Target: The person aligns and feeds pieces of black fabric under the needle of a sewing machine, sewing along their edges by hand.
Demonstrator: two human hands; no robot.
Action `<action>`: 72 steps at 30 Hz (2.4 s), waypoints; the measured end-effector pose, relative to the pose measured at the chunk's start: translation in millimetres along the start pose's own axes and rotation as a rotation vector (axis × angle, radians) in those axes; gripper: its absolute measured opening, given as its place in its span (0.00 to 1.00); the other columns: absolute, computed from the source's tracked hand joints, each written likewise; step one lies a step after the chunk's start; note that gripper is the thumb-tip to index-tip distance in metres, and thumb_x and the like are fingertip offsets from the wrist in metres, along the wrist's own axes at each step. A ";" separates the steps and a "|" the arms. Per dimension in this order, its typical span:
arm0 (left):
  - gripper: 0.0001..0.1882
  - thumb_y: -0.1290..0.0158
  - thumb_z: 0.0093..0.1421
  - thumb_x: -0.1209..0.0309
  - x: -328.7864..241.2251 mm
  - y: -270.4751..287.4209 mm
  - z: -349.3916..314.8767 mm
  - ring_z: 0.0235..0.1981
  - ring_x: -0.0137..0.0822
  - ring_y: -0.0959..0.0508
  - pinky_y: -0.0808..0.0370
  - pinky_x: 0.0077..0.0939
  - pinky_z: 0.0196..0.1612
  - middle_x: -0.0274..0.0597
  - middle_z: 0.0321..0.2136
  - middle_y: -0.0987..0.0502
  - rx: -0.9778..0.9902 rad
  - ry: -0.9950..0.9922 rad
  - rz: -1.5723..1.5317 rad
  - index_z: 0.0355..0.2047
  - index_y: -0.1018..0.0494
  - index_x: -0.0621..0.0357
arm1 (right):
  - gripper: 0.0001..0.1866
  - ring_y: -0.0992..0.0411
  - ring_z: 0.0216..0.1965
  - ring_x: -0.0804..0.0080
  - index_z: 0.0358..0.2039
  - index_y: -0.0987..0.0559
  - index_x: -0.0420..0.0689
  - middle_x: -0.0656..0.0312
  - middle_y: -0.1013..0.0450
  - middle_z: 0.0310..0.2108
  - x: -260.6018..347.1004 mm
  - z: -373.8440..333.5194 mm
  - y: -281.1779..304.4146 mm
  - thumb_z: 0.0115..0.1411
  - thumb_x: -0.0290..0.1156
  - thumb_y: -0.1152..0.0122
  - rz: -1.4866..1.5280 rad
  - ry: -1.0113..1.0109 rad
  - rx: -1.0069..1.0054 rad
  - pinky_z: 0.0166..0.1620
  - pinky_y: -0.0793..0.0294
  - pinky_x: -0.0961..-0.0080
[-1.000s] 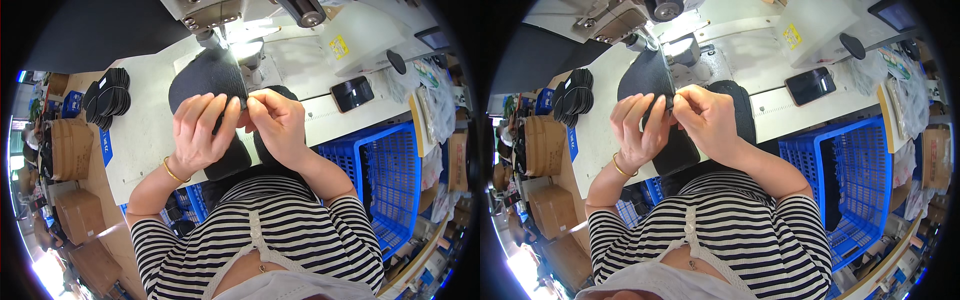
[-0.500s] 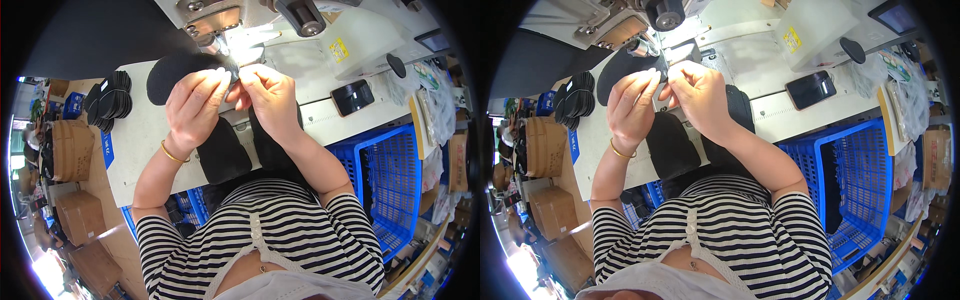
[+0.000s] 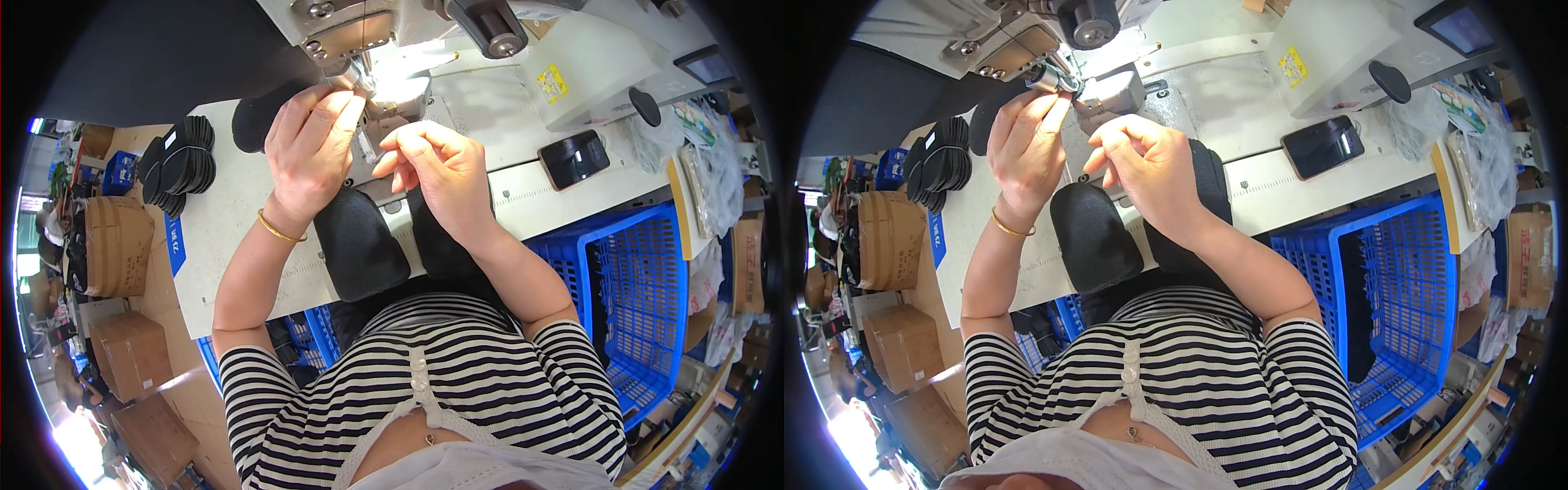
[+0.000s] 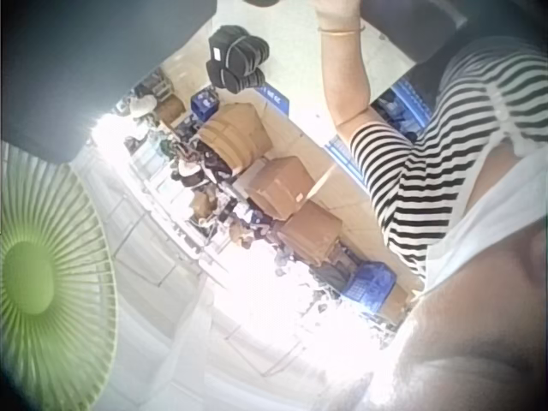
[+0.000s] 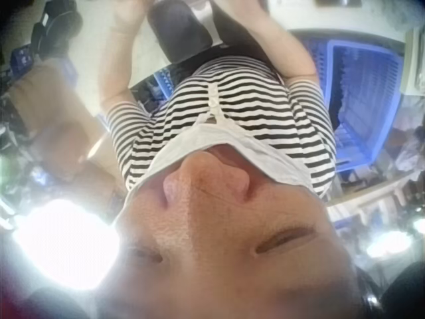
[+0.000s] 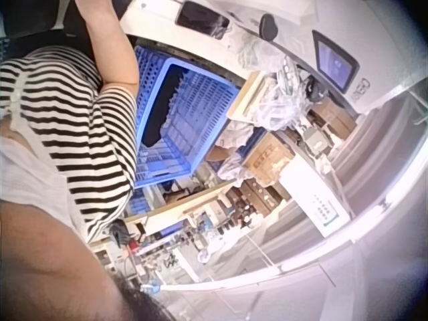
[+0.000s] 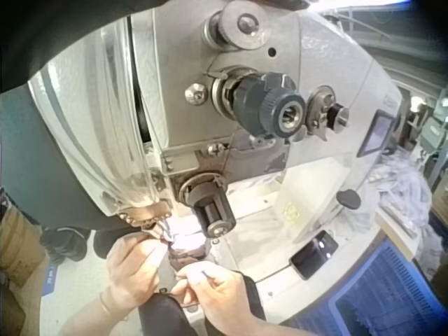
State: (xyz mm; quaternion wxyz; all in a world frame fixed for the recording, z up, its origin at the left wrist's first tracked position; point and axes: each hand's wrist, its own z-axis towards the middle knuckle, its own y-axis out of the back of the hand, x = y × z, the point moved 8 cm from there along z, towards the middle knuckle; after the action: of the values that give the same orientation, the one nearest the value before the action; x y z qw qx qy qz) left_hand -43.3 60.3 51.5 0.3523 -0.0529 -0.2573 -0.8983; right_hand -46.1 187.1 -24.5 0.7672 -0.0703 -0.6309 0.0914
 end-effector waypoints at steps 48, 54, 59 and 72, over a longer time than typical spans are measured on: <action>0.20 0.45 0.36 0.73 -37.0 10.7 22.5 0.29 0.30 0.28 0.31 0.22 0.27 0.37 0.34 0.24 0.252 0.029 0.134 0.34 0.22 0.64 | 0.11 0.31 0.24 0.86 0.37 0.21 0.35 0.67 0.28 0.23 3.7 -8.5 -15.4 0.66 0.29 0.47 0.002 0.004 0.022 0.30 0.25 0.83; 0.18 0.44 0.38 0.74 -31.0 6.3 26.2 0.30 0.32 0.26 0.29 0.24 0.29 0.37 0.33 0.23 0.315 0.083 0.139 0.33 0.22 0.63 | 0.11 0.30 0.23 0.86 0.34 0.21 0.34 0.67 0.28 0.21 7.3 0.7 -14.4 0.65 0.29 0.47 -0.033 0.046 0.023 0.28 0.25 0.82; 0.17 0.43 0.41 0.79 -29.5 5.0 24.0 0.32 0.34 0.23 0.26 0.26 0.33 0.37 0.35 0.21 0.359 0.127 0.143 0.35 0.20 0.63 | 0.10 0.30 0.23 0.86 0.35 0.21 0.34 0.66 0.28 0.21 6.4 2.2 -13.3 0.65 0.28 0.46 -0.040 0.048 0.013 0.27 0.25 0.82; 0.27 0.41 0.41 0.76 -41.6 26.9 12.4 0.46 0.44 0.26 0.28 0.38 0.47 0.46 0.46 0.26 0.316 0.257 -0.071 0.46 0.25 0.64 | 0.11 0.29 0.26 0.86 0.37 0.20 0.36 0.66 0.24 0.26 8.8 1.6 -12.5 0.66 0.29 0.49 -0.041 0.048 0.060 0.29 0.28 0.84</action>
State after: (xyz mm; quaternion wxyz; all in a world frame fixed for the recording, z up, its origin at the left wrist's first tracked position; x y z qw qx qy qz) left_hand 4.5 75.1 62.1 0.3542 0.1274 -0.3497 -0.8579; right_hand -45.3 176.9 -13.1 0.7857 -0.0366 -0.6104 0.0930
